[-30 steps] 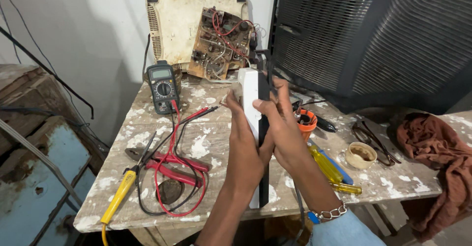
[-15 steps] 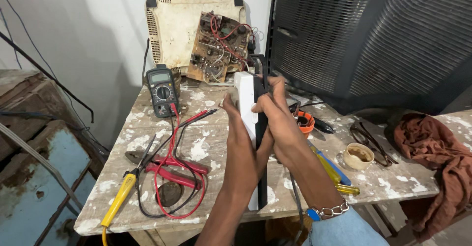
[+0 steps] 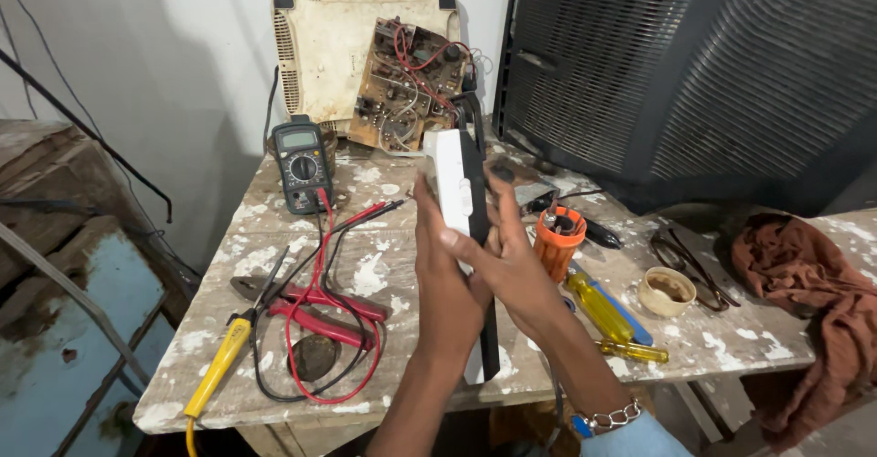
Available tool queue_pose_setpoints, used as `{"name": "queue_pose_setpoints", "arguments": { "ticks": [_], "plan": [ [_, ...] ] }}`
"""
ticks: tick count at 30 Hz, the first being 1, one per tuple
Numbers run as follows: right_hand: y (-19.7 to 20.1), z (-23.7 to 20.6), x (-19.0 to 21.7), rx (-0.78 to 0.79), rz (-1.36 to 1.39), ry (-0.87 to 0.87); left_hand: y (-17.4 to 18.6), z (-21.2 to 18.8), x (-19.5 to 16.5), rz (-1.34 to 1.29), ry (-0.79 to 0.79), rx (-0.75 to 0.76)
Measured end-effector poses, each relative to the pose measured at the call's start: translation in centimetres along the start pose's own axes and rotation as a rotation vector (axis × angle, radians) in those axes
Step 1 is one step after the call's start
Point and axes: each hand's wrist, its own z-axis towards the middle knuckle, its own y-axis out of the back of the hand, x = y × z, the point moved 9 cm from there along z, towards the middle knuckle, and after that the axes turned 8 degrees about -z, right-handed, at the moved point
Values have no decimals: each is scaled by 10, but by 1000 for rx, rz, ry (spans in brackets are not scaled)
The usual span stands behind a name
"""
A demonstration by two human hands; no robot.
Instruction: The person uses a screwdriver to tighten screws on a circuit board inside a black and white housing. They then close the housing, align the halves, and press them together to complete the assembly.
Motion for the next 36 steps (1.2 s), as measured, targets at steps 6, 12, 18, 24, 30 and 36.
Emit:
{"name": "queue_pose_setpoints", "arguments": {
  "ticks": [6,12,18,24,30,36],
  "plan": [
    [7,2,-19,-12,116,-85,-10,-29,11,160,85,50],
    [14,2,-19,-47,-122,3,-14,-37,22,173,150,66],
    [25,6,-28,-3,-241,-9,-16,-30,29,47,248,297],
    [27,5,-19,-81,-371,121,-1,-17,30,-631,436,301],
    [23,-1,-32,15,-225,45,14,9,49,-412,596,178],
    [19,-7,-59,128,284,-97,14,34,36,-622,467,213]
  ]
}}
